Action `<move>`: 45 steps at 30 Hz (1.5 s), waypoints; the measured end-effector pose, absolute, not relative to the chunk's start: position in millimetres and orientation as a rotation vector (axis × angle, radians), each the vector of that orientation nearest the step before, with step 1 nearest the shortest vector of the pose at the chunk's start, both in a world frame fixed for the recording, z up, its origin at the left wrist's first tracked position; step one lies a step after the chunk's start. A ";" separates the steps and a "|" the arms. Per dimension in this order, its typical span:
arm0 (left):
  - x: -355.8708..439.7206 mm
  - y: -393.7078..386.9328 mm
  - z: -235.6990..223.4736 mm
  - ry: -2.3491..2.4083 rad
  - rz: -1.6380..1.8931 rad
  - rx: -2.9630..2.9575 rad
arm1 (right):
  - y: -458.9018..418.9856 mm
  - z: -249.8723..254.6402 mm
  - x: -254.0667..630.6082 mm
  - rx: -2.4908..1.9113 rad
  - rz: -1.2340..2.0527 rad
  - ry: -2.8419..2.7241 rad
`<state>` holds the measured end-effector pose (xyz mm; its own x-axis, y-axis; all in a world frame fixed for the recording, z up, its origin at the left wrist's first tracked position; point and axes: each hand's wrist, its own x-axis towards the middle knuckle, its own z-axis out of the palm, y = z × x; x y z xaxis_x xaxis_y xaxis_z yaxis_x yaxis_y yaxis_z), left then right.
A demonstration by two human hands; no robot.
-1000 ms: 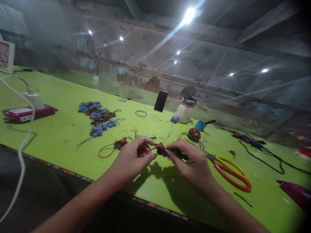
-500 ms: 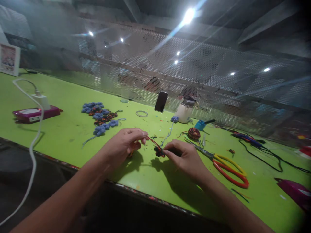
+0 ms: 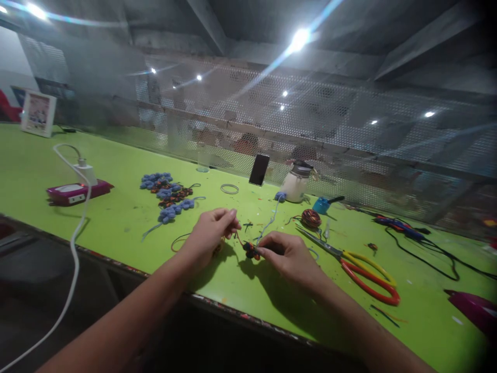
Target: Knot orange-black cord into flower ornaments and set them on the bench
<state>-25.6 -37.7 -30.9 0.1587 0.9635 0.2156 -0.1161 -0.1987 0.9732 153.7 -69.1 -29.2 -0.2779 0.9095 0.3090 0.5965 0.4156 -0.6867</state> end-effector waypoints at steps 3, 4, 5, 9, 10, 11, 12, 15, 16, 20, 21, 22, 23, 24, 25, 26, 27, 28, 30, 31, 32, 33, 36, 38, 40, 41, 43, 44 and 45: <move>-21.9 -45.7 -33.8 1.023 1.113 1.676 | -71.2 -26.3 152.0 -1.285 0.602 -1.954; -21.1 -47.9 -34.1 1.021 1.082 1.747 | -71.4 -25.8 152.0 -1.298 0.615 -1.943; -20.4 -49.8 -34.2 1.015 1.078 1.805 | -71.3 -25.7 152.2 -1.310 0.641 -1.931; -18.6 -53.9 -34.4 1.052 1.130 1.968 | -68.7 -29.6 153.4 -1.309 0.867 -1.836; -18.4 -54.4 -34.8 1.068 1.137 1.982 | -68.1 -30.8 153.3 -1.306 0.914 -1.805; -18.1 -54.7 -35.2 1.082 1.141 1.986 | -67.7 -31.7 153.1 -1.306 0.949 -1.776; -17.8 -55.1 -35.9 1.097 1.149 1.981 | -67.5 -32.3 152.6 -1.305 0.973 -1.751; -16.8 -56.0 -38.7 1.121 1.208 1.961 | -67.8 -32.5 150.6 -1.279 1.029 -1.698; -16.3 -56.3 -39.5 1.115 1.232 1.958 | -68.1 -32.4 149.9 -1.266 1.044 -1.687; -13.7 -55.4 -39.3 1.057 1.256 1.861 | -69.4 -32.7 147.5 -1.261 1.037 -1.671; -12.9 -54.4 -38.5 1.038 1.251 1.786 | -69.6 -32.8 146.9 -1.264 1.018 -1.671; -12.2 -53.2 -37.4 1.025 1.243 1.705 | -69.8 -32.9 146.4 -1.266 0.996 -1.671; -11.7 -51.8 -36.3 1.019 1.234 1.638 | -70.0 -33.0 145.9 -1.267 0.972 -1.669; -11.3 -50.3 -35.3 1.021 1.225 1.600 | -70.1 -33.0 145.6 -1.268 0.948 -1.667; -11.1 -49.0 -34.4 1.039 1.222 1.598 | -70.1 -33.1 145.4 -1.271 0.920 -1.667; -11.1 -48.1 -33.7 1.071 1.226 1.631 | -70.1 -33.2 145.4 -1.277 0.884 -1.673; -11.3 -47.5 -33.1 1.113 1.240 1.691 | -70.1 -33.3 145.6 -1.289 0.840 -1.685; -11.5 -47.5 -32.8 1.157 1.264 1.765 | -70.1 -33.6 145.9 -1.303 0.790 -1.702; -11.7 -48.4 -32.5 1.230 1.325 1.899 | -70.3 -34.1 146.5 -1.330 0.692 -1.736; -11.5 -49.0 -32.6 1.250 1.339 1.935 | -70.5 -34.4 146.7 -1.340 0.649 -1.748; -11.2 -49.6 -32.8 1.259 1.332 1.939 | -70.8 -34.6 146.7 -1.344 0.612 -1.758; -10.8 -50.0 -33.3 1.258 1.310 1.910 | -71.1 -34.7 146.5 -1.345 0.580 -1.765; -9.4 -50.1 -35.1 1.239 1.232 1.764 | -72.0 -34.7 145.8 -1.347 0.509 -1.782; -8.7 -50.0 -35.9 1.209 1.220 1.693 | -72.5 -34.4 145.7 -1.352 0.491 -1.789; -8.3 -50.4 -36.1 1.156 1.209 1.622 | -72.9 -34.2 146.0 -1.359 0.484 -1.795; -8.2 -50.7 -35.9 1.127 1.191 1.579 | -73.1 -34.0 146.2 -1.361 0.483 -1.798; -8.1 -51.2 -35.5 1.084 1.149 1.480 | -73.6 -33.8 146.3 -1.363 0.476 -1.796; -8.2 -51.4 -35.3 1.072 1.131 1.429 | -73.8 -33.8 146.2 -1.358 0.472 -1.791; -8.4 -51.5 -35.3 1.061 1.118 1.383 | -74.0 -33.8 146.1 -1.349 0.470 -1.785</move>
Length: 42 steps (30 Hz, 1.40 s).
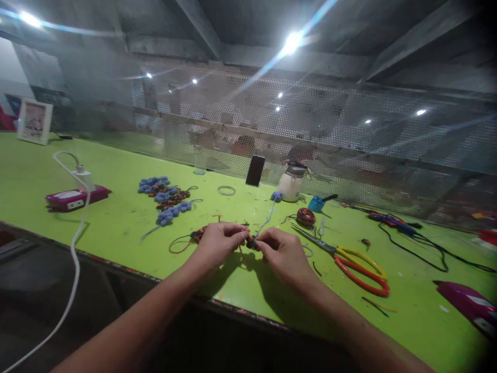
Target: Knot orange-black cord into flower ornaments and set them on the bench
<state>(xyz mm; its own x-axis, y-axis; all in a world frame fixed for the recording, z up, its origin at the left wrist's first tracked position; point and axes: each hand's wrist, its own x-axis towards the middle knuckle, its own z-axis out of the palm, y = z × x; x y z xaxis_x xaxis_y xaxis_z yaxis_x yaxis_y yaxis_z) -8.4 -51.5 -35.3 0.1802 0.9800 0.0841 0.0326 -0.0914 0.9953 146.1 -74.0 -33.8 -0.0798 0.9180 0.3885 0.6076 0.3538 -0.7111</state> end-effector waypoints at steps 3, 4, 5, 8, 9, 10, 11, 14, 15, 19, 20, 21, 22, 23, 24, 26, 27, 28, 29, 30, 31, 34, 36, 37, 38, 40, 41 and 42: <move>-9.5 -51.8 -36.3 1.018 1.088 1.311 | -74.5 -33.9 145.9 -1.302 0.481 -1.769; -10.0 -52.0 -36.7 0.996 1.078 1.312 | -74.7 -34.0 146.0 -1.288 0.488 -1.765; -10.5 -52.2 -37.2 0.970 1.071 1.320 | -74.8 -33.9 146.3 -1.277 0.492 -1.763; -11.6 -53.3 -37.9 0.906 1.052 1.348 | -75.6 -33.3 146.8 -1.253 0.488 -1.775; -11.7 -53.8 -37.7 0.897 1.038 1.354 | -76.0 -32.9 146.8 -1.244 0.484 -1.780; -11.7 -54.4 -37.1 0.896 1.015 1.362 | -76.5 -32.5 146.6 -1.237 0.476 -1.785; -11.5 -55.0 -36.4 0.902 0.993 1.376 | -77.0 -32.1 146.3 -1.230 0.468 -1.789; -10.1 -56.5 -34.3 0.923 0.962 1.438 | -78.3 -31.9 145.2 -1.222 0.449 -1.796; -9.6 -56.7 -34.1 0.938 0.955 1.449 | -78.4 -32.3 144.9 -1.224 0.448 -1.801; -8.4 -55.5 -36.9 1.011 0.899 1.445 | -77.1 -35.0 145.3 -1.247 0.484 -1.803; -8.7 -54.7 -38.0 1.024 0.885 1.444 | -76.6 -35.2 145.8 -1.245 0.499 -1.806; -9.5 -54.0 -39.0 1.026 0.876 1.441 | -76.0 -35.2 146.4 -1.238 0.516 -1.814; -10.6 -53.3 -39.8 1.019 0.872 1.433 | -75.3 -34.9 147.2 -1.223 0.538 -1.828; -12.1 -52.8 -40.2 1.005 0.864 1.418 | -74.7 -34.3 148.2 -1.206 0.563 -1.845; -13.9 -52.6 -40.2 0.983 0.851 1.397 | -74.1 -33.4 149.5 -1.188 0.588 -1.864; -18.0 -53.0 -38.6 0.943 0.811 1.362 | -72.9 -30.9 152.8 -1.156 0.624 -1.905; -20.0 -53.6 -37.1 0.935 0.791 1.348 | -72.3 -29.2 154.9 -1.150 0.631 -1.932; -21.8 -54.5 -35.3 0.936 0.777 1.334 | -71.8 -27.1 157.1 -1.148 0.628 -1.963; -23.4 -55.5 -33.2 0.941 0.771 1.323 | -71.3 -24.6 159.5 -1.147 0.616 -1.999; -24.6 -56.4 -31.2 0.950 0.771 1.317 | -70.9 -22.0 162.0 -1.145 0.602 -2.039; -25.5 -57.2 -29.5 0.958 0.770 1.313 | -70.5 -19.3 164.5 -1.140 0.585 -2.078; -26.7 -57.9 -28.0 0.926 0.765 1.327 | -68.7 -12.7 171.5 -1.092 0.542 -2.177; -27.0 -56.8 -30.1 0.883 0.761 1.352 | -67.1 -10.8 175.3 -1.050 0.542 -2.220; -27.1 -56.1 -31.8 0.866 0.754 1.361 | -66.2 -10.7 176.9 -1.033 0.557 -2.234; -27.4 -55.3 -33.7 0.851 0.741 1.368 | -65.3 -11.0 178.3 -1.020 0.580 -2.246; -28.2 -53.8 -37.5 0.823 0.705 1.371 | -63.5 -12.3 180.7 -0.995 0.639 -2.254; -28.7 -53.2 -39.0 0.806 0.691 1.374 | -62.7 -13.0 181.7 -0.978 0.667 -2.257; -29.3 -52.7 -40.3 0.792 0.679 1.381 | -62.1 -13.4 182.7 -0.956 0.687 -2.261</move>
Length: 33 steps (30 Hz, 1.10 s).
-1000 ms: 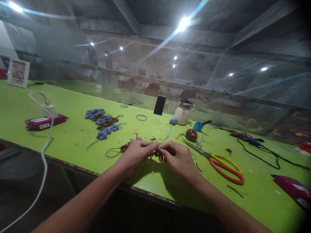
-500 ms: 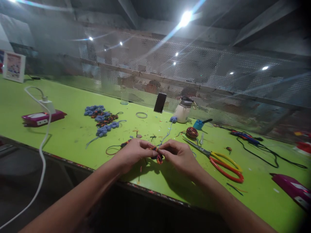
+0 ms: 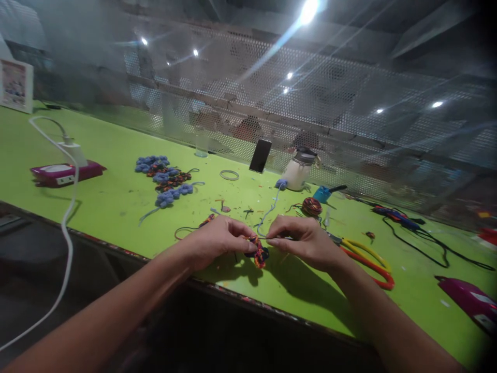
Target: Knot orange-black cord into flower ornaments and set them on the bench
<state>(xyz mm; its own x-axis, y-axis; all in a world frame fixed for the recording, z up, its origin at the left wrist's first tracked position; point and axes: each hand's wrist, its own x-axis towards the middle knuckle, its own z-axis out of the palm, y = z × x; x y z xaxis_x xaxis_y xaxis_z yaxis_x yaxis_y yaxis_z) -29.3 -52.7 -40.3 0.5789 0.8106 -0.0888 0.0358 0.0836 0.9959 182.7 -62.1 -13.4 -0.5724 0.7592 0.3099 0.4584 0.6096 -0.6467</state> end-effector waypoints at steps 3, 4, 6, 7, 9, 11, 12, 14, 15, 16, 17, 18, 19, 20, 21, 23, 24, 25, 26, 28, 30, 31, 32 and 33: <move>-30.5 -52.1 -41.8 0.793 0.651 1.425 | -60.6 -12.0 185.4 -0.887 0.674 -2.318; -30.6 -52.2 -41.6 0.805 0.637 1.449 | -60.3 -10.6 186.2 -0.869 0.654 -2.350; -30.2 -52.6 -40.2 0.829 0.602 1.516 | -59.7 -6.9 187.4 -0.843 0.623 -2.416; -29.7 -52.8 -39.4 0.840 0.582 1.560 | -59.6 -4.9 187.9 -0.836 0.615 -2.448; -28.4 -53.2 -38.0 0.860 0.538 1.647 | -59.7 -0.9 188.6 -0.829 0.609 -2.502; -27.0 -53.7 -37.1 0.878 0.505 1.708 | -60.5 2.4 189.2 -0.834 0.595 -2.539; -26.4 -54.0 -36.8 0.884 0.492 1.726 | -61.2 3.7 189.6 -0.839 0.581 -2.553; -25.5 -54.8 -36.1 0.892 0.471 1.748 | -62.8 5.6 190.2 -0.849 0.545 -2.578; -25.3 -55.3 -35.7 0.894 0.462 1.754 | -63.7 6.2 190.5 -0.853 0.526 -2.592; -25.2 -55.9 -35.3 0.896 0.454 1.757 | -64.5 6.6 190.7 -0.857 0.508 -2.606; -25.3 -56.4 -34.8 0.900 0.449 1.757 | -65.3 6.8 190.9 -0.858 0.491 -2.619; -25.3 -56.9 -34.4 0.902 0.445 1.756 | -66.0 6.9 191.0 -0.857 0.475 -2.628; -25.4 -57.3 -34.0 0.902 0.441 1.754 | -66.7 6.8 191.1 -0.857 0.458 -2.635; -25.4 -57.5 -33.8 0.903 0.439 1.751 | -67.3 6.7 191.2 -0.854 0.442 -2.639; -25.4 -57.6 -33.6 0.904 0.439 1.749 | -68.0 6.5 191.2 -0.853 0.428 -2.640; -25.2 -57.3 -33.9 0.901 0.442 1.742 | -69.7 6.3 191.2 -0.857 0.403 -2.641; -25.1 -56.9 -34.3 0.899 0.443 1.739 | -70.7 6.4 191.2 -0.864 0.389 -2.640; -25.0 -56.4 -34.8 0.898 0.442 1.739 | -71.8 6.7 191.0 -0.872 0.375 -2.640; -24.9 -55.9 -35.4 0.897 0.438 1.743 | -73.0 7.1 190.8 -0.880 0.360 -2.640; -25.0 -55.1 -36.6 0.895 0.435 1.756 | -75.2 8.4 190.0 -0.892 0.343 -2.645; -25.4 -55.1 -37.2 0.898 0.435 1.762 | -76.7 9.5 188.9 -0.907 0.351 -2.644; -25.6 -55.4 -37.1 0.899 0.435 1.757 | -77.2 9.7 188.4 -0.924 0.365 -2.636; -25.8 -55.9 -36.7 0.901 0.435 1.747 | -77.4 9.6 187.9 -0.946 0.392 -2.622; -25.9 -56.5 -36.1 0.902 0.433 1.733 | -77.2 9.1 187.5 -0.973 0.434 -2.601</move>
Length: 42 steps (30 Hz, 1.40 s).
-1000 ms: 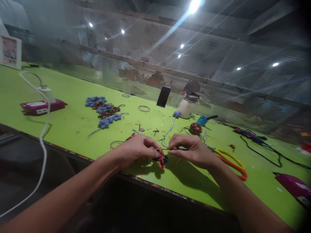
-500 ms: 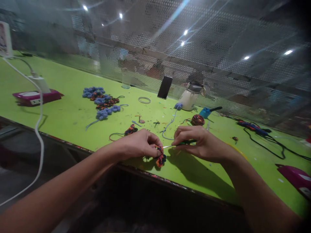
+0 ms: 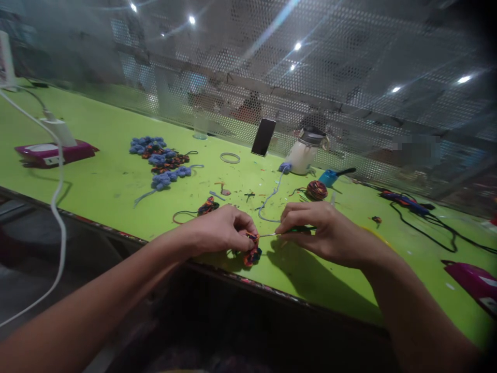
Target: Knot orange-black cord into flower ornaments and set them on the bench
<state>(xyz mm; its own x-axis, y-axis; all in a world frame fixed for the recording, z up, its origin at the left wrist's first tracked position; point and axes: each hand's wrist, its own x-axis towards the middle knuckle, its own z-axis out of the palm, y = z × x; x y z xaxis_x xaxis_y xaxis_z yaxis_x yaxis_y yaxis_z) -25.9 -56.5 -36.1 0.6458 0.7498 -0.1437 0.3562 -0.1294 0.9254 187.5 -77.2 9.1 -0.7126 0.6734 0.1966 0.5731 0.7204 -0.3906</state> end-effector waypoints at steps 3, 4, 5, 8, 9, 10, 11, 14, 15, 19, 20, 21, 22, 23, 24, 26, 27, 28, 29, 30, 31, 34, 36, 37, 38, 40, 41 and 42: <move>-26.6 -58.6 -33.1 0.900 0.434 1.686 | -75.5 5.7 186.5 -1.075 0.663 -2.490; -26.9 -59.1 -32.2 0.900 0.434 1.675 | -74.5 4.0 186.2 -1.106 0.763 -2.439; -27.4 -59.4 -31.5 0.904 0.434 1.665 | -73.4 2.1 185.9 -1.134 0.866 -2.382; -29.2 -59.0 -31.3 0.915 0.436 1.631 | -70.1 -4.1 184.6 -1.187 1.143 -2.203; -29.9 -58.6 -31.8 0.911 0.439 1.617 | -69.2 -6.0 184.2 -1.197 1.209 -2.155; -30.4 -58.3 -32.4 0.908 0.448 1.605 | -68.4 -7.6 183.9 -1.206 1.256 -2.117; -30.9 -58.1 -32.8 0.905 0.459 1.597 | -67.9 -8.8 183.7 -1.212 1.282 -2.095; -31.6 -58.6 -33.0 0.900 0.489 1.557 | -68.5 -8.4 184.2 -1.218 1.206 -2.135; -31.6 -59.0 -32.6 0.900 0.491 1.533 | -69.3 -6.8 184.8 -1.205 1.127 -2.187; -31.6 -59.1 -32.6 0.866 0.470 1.420 | -73.6 3.3 187.2 -1.061 0.742 -2.435; -31.7 -58.6 -33.3 0.848 0.465 1.403 | -74.4 5.5 187.5 -1.021 0.678 -2.477; -31.8 -57.8 -34.3 0.828 0.462 1.392 | -75.2 7.1 187.7 -0.990 0.630 -2.508; -32.0 -57.0 -35.4 0.811 0.461 1.388 | -75.8 8.1 187.6 -0.971 0.591 -2.529; -32.2 -56.2 -36.4 0.799 0.461 1.387 | -76.3 8.5 187.4 -0.965 0.559 -2.540; -32.5 -55.7 -37.2 0.793 0.460 1.389 | -76.7 8.3 187.0 -0.967 0.533 -2.545; -32.9 -55.2 -38.0 0.794 0.460 1.392 | -77.3 7.0 186.0 -0.979 0.492 -2.539; -33.1 -55.3 -38.0 0.795 0.458 1.393 | -77.5 6.1 185.6 -0.984 0.481 -2.533; -33.1 -55.5 -37.7 0.796 0.456 1.393 | -77.7 5.3 185.2 -0.988 0.474 -2.527; -33.2 -55.8 -37.2 0.798 0.454 1.391 | -77.8 4.7 185.0 -0.989 0.471 -2.523; -33.2 -56.1 -36.7 0.799 0.454 1.390 | -77.9 4.3 184.9 -0.988 0.470 -2.523; -33.2 -56.3 -36.2 0.797 0.453 1.390 | -77.9 4.1 184.9 -0.984 0.469 -2.526; -33.4 -56.3 -35.6 0.786 0.442 1.383 | -78.1 4.7 185.6 -0.960 0.467 -2.550; -33.8 -56.0 -35.8 0.770 0.428 1.347 | -78.2 5.6 186.3 -0.945 0.472 -2.560; -33.9 -55.9 -36.0 0.762 0.430 1.318 | -78.2 6.1 186.7 -0.941 0.476 -2.560; -34.0 -55.8 -36.1 0.756 0.440 1.285 | -78.3 6.6 187.0 -0.939 0.482 -2.556; -34.1 -55.8 -36.5 0.745 0.457 1.234 | -78.4 7.6 187.5 -0.933 0.505 -2.544; -33.9 -55.9 -36.7 0.740 0.461 1.219 | -78.5 8.0 187.7 -0.925 0.523 -2.543; -33.7 -56.0 -36.8 0.735 0.462 1.213 | -78.4 8.3 187.8 -0.914 0.545 -2.543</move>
<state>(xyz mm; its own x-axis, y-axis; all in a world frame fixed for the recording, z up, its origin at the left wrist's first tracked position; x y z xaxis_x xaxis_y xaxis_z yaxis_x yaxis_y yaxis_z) -33.7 -56.0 -36.8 0.6879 0.6779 -0.2594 0.0607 0.3024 0.9512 187.8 -78.4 8.3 -0.7148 0.6636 0.2206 0.5150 0.7130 -0.4758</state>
